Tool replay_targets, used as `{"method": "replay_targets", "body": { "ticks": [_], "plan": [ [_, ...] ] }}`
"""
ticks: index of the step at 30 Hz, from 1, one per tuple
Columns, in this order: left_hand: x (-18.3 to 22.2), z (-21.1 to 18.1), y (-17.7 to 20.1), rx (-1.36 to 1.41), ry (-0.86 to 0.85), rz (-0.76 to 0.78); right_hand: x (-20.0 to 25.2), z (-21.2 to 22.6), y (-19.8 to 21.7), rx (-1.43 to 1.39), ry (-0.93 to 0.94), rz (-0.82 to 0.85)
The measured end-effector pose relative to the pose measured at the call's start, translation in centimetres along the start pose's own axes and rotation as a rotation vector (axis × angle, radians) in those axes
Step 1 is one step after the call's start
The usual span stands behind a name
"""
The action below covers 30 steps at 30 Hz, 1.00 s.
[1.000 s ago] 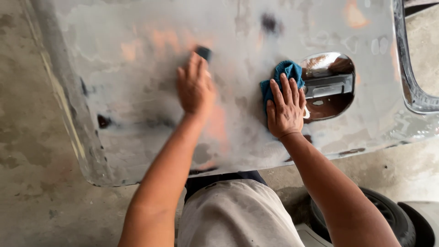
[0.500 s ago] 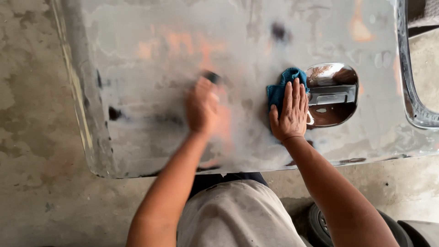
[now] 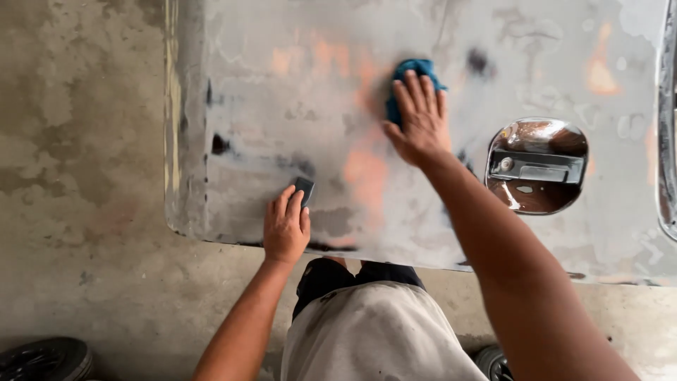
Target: The person cleans a large, flat car part, likely a door panel, using a blue cloth and a black sanding block. They wipe the surface, sand specific areas, and periodically rinse the cloth and sanding block in a green bucket of water.
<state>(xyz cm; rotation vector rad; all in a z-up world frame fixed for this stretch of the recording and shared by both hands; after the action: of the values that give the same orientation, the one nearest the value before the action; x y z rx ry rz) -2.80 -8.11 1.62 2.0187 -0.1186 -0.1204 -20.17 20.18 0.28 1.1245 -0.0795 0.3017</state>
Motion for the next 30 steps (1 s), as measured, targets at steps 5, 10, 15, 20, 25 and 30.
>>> {"method": "replay_targets", "body": {
  "ticks": [5, 10, 15, 20, 25, 30],
  "plan": [
    [2.8, -0.8, -0.2, 0.042, 0.104, -0.025, 2.5, 8.7, -7.0, 0.152, 0.209, 0.172],
    [3.5, -0.5, -0.5, 0.07, 0.087, 0.007, 12.1, 7.7, -7.3, 0.192, 0.432, 0.173],
    [3.4, -0.2, -1.1, 0.041, 0.058, 0.002, 13.1, -5.4, -1.1, 0.207, 0.162, 0.203],
    [3.3, -0.5, -0.7, 0.033, 0.07, 0.011, 6.6, -9.6, 3.6, 0.152, 0.005, 0.051],
    [4.6, -0.8, 0.4, 0.058, 0.11, 0.04, 6.8, -3.5, -0.1, 0.144, -0.034, -0.026],
    [5.8, -0.7, 0.8, 0.141, 0.114, 0.087, 14.0, 4.1, -6.5, 0.285, 0.145, 0.21]
  ]
}}
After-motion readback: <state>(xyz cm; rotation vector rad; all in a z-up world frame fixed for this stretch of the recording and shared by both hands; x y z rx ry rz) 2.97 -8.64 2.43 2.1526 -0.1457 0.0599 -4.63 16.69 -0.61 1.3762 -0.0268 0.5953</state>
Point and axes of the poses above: each hand's wrist, its own x-axis away from the middle knuckle, its own y-axis out of the back of the hand, z = x × y, the point moved 6 cm from there along -x, towards the middle knuckle, and after that the axes turned 4 degrees about z, right-handed, at the moved point
